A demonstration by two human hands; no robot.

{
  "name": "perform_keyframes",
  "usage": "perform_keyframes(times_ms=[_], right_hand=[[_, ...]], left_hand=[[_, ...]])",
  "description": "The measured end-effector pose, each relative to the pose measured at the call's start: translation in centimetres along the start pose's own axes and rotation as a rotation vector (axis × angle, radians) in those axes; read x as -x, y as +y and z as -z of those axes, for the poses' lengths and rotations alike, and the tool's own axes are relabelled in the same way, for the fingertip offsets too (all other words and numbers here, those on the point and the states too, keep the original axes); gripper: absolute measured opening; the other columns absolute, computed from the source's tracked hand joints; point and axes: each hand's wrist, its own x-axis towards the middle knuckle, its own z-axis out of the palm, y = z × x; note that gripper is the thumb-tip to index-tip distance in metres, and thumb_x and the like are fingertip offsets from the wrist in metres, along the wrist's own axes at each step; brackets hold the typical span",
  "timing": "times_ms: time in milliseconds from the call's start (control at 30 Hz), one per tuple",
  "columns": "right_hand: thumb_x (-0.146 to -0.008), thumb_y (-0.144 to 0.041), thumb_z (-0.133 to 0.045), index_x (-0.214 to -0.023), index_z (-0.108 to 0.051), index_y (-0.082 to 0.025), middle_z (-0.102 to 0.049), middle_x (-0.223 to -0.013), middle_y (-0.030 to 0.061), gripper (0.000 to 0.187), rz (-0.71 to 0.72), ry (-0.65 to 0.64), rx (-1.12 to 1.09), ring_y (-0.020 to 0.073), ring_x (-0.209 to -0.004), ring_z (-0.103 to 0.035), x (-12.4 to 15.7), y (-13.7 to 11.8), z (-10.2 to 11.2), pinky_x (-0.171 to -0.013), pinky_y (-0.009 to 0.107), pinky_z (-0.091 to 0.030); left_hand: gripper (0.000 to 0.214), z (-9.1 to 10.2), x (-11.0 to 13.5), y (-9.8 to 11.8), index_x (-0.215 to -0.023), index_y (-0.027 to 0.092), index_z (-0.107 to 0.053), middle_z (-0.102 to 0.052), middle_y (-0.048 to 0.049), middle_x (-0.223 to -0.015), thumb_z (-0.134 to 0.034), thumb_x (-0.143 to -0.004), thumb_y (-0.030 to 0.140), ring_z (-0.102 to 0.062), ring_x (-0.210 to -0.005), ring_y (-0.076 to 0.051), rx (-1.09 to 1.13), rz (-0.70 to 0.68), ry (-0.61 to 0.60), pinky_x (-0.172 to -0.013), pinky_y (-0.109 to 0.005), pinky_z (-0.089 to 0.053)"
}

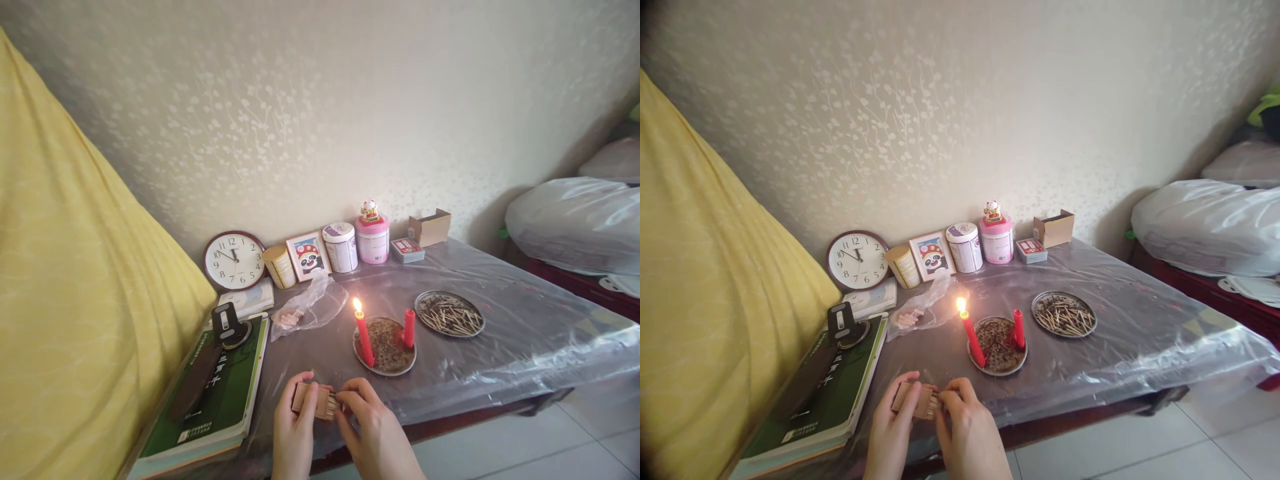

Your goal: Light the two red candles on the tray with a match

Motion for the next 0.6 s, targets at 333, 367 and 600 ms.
perform_keyframes(times_ms=[333, 367, 600], right_hand=[[-0.087, -0.008, -0.048, -0.085, -0.063, -0.016, -0.057, -0.1, 0.0066, 0.017, 0.006, 0.014, 0.029, 0.014, -0.069, -0.063, 0.1, 0.16, -0.11, -0.065, 0.025, -0.053], [-0.087, -0.009, -0.048, -0.085, -0.064, -0.017, -0.058, -0.101, 0.0065, 0.018, 0.008, 0.011, 0.038, 0.014, -0.069, -0.064, 0.07, 0.2, -0.1, -0.065, 0.025, -0.053], [-0.086, -0.008, -0.05, -0.079, -0.063, -0.016, -0.059, -0.1, 0.0063, 0.017, 0.016, -0.006, 0.098, 0.0136, -0.066, -0.064, 0.02, 0.15, 0.03, -0.062, 0.024, -0.053]], left_hand=[[0.042, 0.0, -0.18, -0.4, -0.101, 0.018, -0.059, -0.074, -0.011, -0.089, -0.066, -0.074, 0.05, -0.068, -0.082, -0.028, -0.042, -0.022, -0.01, -0.073, -0.037, -0.053], [0.042, -0.01, -0.17, -0.34, -0.1, 0.018, -0.06, -0.074, -0.0111, -0.088, -0.066, -0.074, 0.05, -0.068, -0.082, -0.029, -0.042, -0.023, -0.009, -0.073, -0.037, -0.053], [0.042, -0.09, 0.05, -0.01, -0.099, 0.017, -0.062, -0.074, -0.012, -0.088, -0.067, -0.073, 0.05, -0.069, -0.081, -0.029, -0.071, -0.045, -0.007, -0.074, -0.037, -0.052]])
